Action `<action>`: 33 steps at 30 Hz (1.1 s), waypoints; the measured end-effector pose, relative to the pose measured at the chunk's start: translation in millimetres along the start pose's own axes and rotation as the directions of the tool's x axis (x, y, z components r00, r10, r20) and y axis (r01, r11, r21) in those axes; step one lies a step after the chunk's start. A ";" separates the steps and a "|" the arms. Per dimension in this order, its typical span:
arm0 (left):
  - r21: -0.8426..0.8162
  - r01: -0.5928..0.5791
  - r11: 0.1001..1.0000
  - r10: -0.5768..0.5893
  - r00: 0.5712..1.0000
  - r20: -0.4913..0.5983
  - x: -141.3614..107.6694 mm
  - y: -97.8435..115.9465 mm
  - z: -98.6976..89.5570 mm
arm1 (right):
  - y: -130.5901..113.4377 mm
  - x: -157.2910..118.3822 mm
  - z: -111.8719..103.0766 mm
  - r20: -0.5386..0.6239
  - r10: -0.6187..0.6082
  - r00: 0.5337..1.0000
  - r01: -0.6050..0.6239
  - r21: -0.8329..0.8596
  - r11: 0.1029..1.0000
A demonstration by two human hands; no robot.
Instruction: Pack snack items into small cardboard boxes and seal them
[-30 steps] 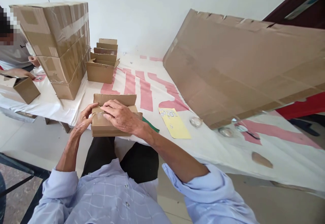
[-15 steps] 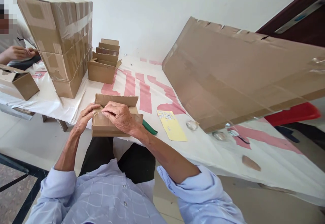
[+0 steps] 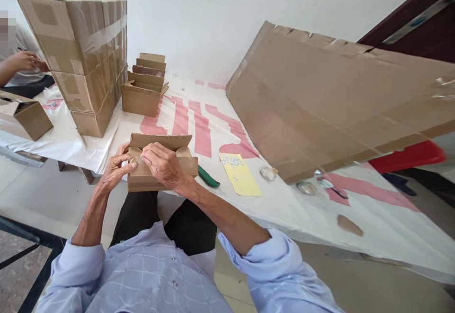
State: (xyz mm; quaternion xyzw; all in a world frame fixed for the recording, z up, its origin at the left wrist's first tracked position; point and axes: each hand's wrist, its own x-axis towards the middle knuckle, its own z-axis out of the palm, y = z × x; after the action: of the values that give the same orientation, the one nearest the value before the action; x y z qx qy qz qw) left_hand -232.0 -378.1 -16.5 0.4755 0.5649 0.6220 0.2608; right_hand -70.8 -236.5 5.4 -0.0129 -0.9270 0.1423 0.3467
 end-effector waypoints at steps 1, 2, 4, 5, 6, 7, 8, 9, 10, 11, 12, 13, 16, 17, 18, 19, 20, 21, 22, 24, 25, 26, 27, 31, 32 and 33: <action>0.000 0.004 1.000 -0.004 1.000 -0.006 0.0 -0.6 0.3 | -0.1 -0.1 0.1 -0.004 -0.007 1.000 0.007 -0.005 1.000; 0.000 0.010 1.000 -0.010 1.000 -0.010 0.0 -1.3 0.6 | -0.4 -0.1 0.1 -0.008 -0.012 1.000 0.012 -0.001 1.000; 0.003 0.023 1.000 -0.023 1.000 -0.013 0.2 -2.7 1.0 | -2.2 0.5 0.6 -0.016 -0.012 1.000 0.013 0.028 1.000; 0.005 0.026 1.000 -0.026 1.000 -0.015 0.2 -3.4 1.2 | -3.3 1.0 1.0 -0.019 -0.009 1.000 0.010 0.046 0.999; 0.006 0.026 1.000 -0.026 0.999 -0.019 0.3 -4.2 1.3 | -4.3 1.5 1.4 -0.020 -0.005 1.000 0.007 0.061 0.998; 0.007 0.024 1.000 -0.024 0.999 -0.021 0.3 -5.1 1.3 | -4.9 2.0 1.6 -0.018 -0.001 1.000 0.002 0.074 0.997; 0.008 0.022 1.000 -0.022 1.000 -0.022 0.3 -6.1 1.1 | -4.5 2.4 1.1 -0.015 0.006 1.000 -0.004 0.083 0.997; 0.010 0.021 1.000 -0.020 1.000 -0.024 0.4 -7.3 0.8 | -3.1 2.7 -0.4 -0.012 0.016 1.000 -0.015 0.089 0.996; 0.013 0.018 1.000 -0.018 1.000 -0.025 0.4 -8.7 0.2 | -0.5 2.9 -3.3 -0.006 0.035 0.999 -0.034 0.088 0.996; 0.018 0.015 1.000 -0.014 1.000 -0.025 0.6 -10.3 -0.6 | 3.1 2.8 -8.0 0.007 0.064 0.998 -0.065 0.079 0.995; 0.023 0.010 1.000 -0.010 1.000 -0.021 0.8 -12.0 -1.7 | 7.1 2.3 -14.6 0.030 0.102 0.994 -0.104 0.060 0.993; 0.024 0.004 1.000 -0.004 1.000 -0.017 1.1 -13.6 -3.0 | 10.6 1.3 -23.1 0.060 0.140 0.988 -0.142 0.032 0.989; 0.034 -0.001 0.999 0.002 1.000 -0.003 2.3 -16.6 -8.0 | 9.2 -7.2 -55.0 0.162 0.165 0.973 -0.156 -0.072 0.985; 0.053 0.000 0.999 -0.001 1.000 0.007 2.5 -16.5 -9.8 | 2.8 -12.6 -65.3 0.197 0.133 0.971 -0.114 -0.101 0.988; 0.087 0.003 0.996 -0.005 1.000 0.021 2.6 -15.9 -11.5 | -6.5 -19.4 -74.2 0.233 0.088 0.969 -0.061 -0.122 0.991; 0.127 0.008 0.992 -0.014 0.999 0.042 2.5 -14.8 -13.1 | -17.6 -27.4 -80.9 0.271 0.042 0.962 -0.004 -0.138 0.990; 0.164 0.016 0.986 -0.028 0.997 0.070 2.4 -13.3 -14.4 | -29.4 -36.1 -85.1 0.304 0.005 0.953 0.043 -0.149 0.988; 0.195 0.024 0.981 -0.045 0.994 0.101 2.3 -11.5 -15.6 | -40.5 -45.3 -86.6 0.323 -0.013 0.946 0.071 -0.167 0.983; 0.222 0.032 0.975 -0.062 0.990 0.130 2.5 -9.5 -16.5 | -49.7 -54.4 -85.5 0.327 -0.021 0.945 0.087 -0.188 0.978; 0.264 0.028 0.964 -0.076 0.982 0.175 3.8 -4.7 -17.5 | -59.8 -70.8 -77.1 0.286 -0.030 0.958 0.100 -0.233 0.967; 0.291 0.014 0.957 -0.074 0.978 0.195 5.2 -1.9 -17.5 | -60.4 -77.7 -70.8 0.251 -0.043 0.967 0.108 -0.252 0.962; 0.328 -0.003 0.945 -0.071 0.975 0.211 7.2 1.3 -17.1 | -58.6 -83.7 -63.9 0.212 -0.062 0.975 0.119 -0.268 0.956; 0.374 -0.017 0.927 -0.073 0.971 0.226 9.7 4.7 -16.2 | -55.1 -88.9 -56.9 0.171 -0.083 0.982 0.129 -0.282 0.951; 0.596 -0.046 0.802 -0.132 0.959 0.252 23.5 18.2 -7.3 | -37.4 -105.0 -33.8 0.070 -0.116 0.991 0.133 -0.329 0.935; 0.647 -0.051 0.761 -0.145 0.958 0.247 26.9 20.8 -4.2 | -34.2 -108.6 -29.8 0.058 -0.118 0.991 0.130 -0.328 0.935; 0.690 -0.053 0.721 -0.157 0.959 0.237 29.8 23.0 -1.3 | -31.8 -111.9 -26.4 0.050 -0.121 0.991 0.131 -0.323 0.937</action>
State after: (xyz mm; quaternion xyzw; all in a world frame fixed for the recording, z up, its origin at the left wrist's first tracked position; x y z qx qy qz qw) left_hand -240.5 -358.2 14.3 0.6045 0.7262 0.2858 0.1595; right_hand 33.6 -274.1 -38.5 -0.0087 -0.9416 -0.0353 0.3348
